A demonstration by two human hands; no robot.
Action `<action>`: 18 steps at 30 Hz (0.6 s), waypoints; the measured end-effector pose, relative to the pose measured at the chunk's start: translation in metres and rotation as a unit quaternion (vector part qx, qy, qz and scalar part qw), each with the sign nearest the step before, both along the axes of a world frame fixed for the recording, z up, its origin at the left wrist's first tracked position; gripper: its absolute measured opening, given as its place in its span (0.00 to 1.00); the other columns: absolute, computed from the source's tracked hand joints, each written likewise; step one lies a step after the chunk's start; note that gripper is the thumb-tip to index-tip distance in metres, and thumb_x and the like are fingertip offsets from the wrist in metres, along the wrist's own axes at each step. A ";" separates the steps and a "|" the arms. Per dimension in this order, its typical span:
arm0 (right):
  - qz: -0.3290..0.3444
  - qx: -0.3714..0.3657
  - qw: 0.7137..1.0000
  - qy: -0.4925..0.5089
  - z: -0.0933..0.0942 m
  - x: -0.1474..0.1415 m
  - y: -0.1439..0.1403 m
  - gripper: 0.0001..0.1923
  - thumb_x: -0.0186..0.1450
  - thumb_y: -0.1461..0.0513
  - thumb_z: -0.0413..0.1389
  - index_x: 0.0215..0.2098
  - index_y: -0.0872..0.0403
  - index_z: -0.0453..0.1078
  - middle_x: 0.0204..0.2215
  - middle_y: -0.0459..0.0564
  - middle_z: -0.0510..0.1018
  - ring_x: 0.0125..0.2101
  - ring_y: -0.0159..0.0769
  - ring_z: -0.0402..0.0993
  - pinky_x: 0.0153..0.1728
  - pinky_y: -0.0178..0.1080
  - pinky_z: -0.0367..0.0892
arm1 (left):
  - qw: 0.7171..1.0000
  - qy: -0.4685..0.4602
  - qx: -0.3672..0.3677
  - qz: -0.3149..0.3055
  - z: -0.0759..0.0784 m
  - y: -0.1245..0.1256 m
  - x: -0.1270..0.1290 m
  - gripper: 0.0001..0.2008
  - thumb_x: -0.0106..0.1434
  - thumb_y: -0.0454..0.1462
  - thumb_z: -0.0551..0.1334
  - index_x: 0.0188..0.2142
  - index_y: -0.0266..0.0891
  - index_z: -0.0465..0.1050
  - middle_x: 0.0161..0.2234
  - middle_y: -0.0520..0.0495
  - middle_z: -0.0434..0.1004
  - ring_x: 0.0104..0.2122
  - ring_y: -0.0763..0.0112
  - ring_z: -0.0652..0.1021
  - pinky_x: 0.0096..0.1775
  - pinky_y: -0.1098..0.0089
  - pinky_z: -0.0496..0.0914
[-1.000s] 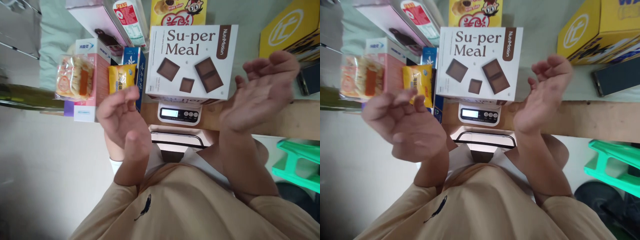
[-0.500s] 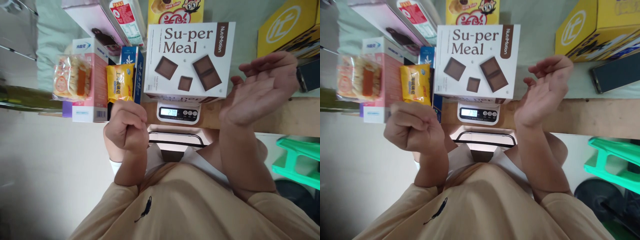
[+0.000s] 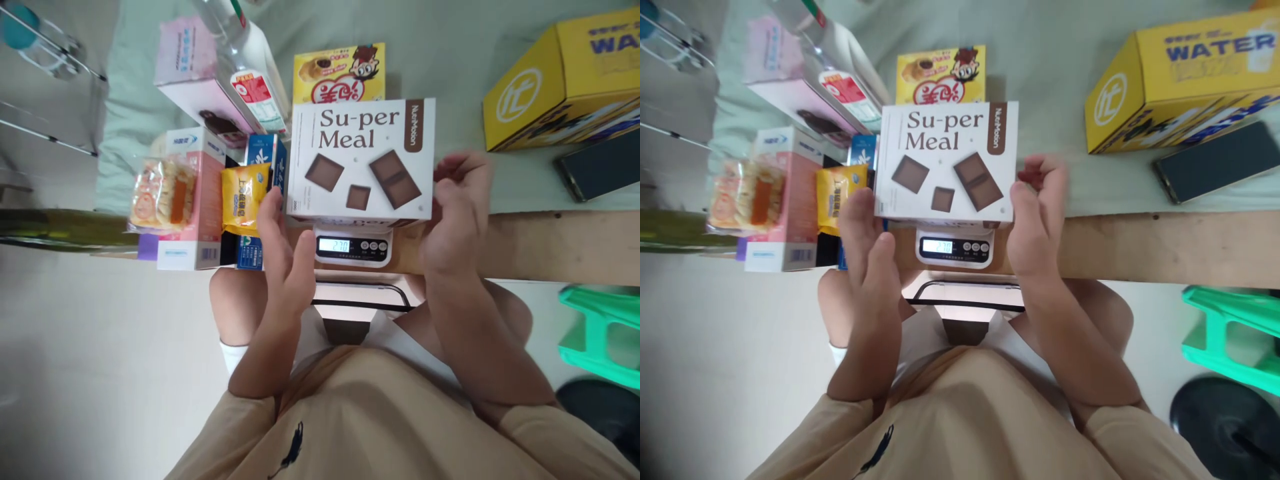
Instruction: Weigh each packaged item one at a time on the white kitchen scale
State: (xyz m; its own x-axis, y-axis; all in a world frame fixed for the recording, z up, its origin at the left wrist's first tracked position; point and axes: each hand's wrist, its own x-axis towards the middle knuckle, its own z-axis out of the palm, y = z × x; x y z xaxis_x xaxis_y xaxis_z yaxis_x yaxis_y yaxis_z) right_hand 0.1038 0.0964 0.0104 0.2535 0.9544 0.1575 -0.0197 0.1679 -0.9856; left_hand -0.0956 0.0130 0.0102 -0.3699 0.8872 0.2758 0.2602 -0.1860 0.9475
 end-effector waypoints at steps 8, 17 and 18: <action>0.051 0.026 0.998 0.021 -0.008 -0.010 -0.006 0.21 0.68 0.52 0.57 0.57 0.46 0.68 0.54 0.49 0.77 0.54 0.39 0.77 0.57 0.46 0.76 | 0.994 -0.071 -0.007 -0.079 -0.006 0.005 0.010 0.34 0.72 0.54 0.63 0.73 0.54 0.60 0.75 0.43 0.64 0.75 0.51 0.66 0.77 0.51 0.60; 0.015 0.124 0.991 0.037 -0.002 0.007 0.015 0.29 0.69 0.47 0.52 0.67 0.40 0.67 0.69 0.43 0.71 0.73 0.42 0.66 0.77 0.53 0.62 | 0.985 -0.085 0.033 -0.146 0.021 0.037 0.027 0.37 0.70 0.61 0.61 0.72 0.54 0.60 0.73 0.44 0.67 0.76 0.51 0.66 0.76 0.52 0.63; 0.019 0.137 0.990 0.041 0.001 0.010 0.026 0.30 0.68 0.47 0.52 0.67 0.40 0.67 0.70 0.42 0.69 0.75 0.42 0.63 0.79 0.53 0.59 | 0.983 -0.090 0.045 -0.152 0.026 0.048 0.027 0.35 0.69 0.61 0.61 0.70 0.55 0.63 0.73 0.47 0.67 0.76 0.52 0.65 0.77 0.52 0.62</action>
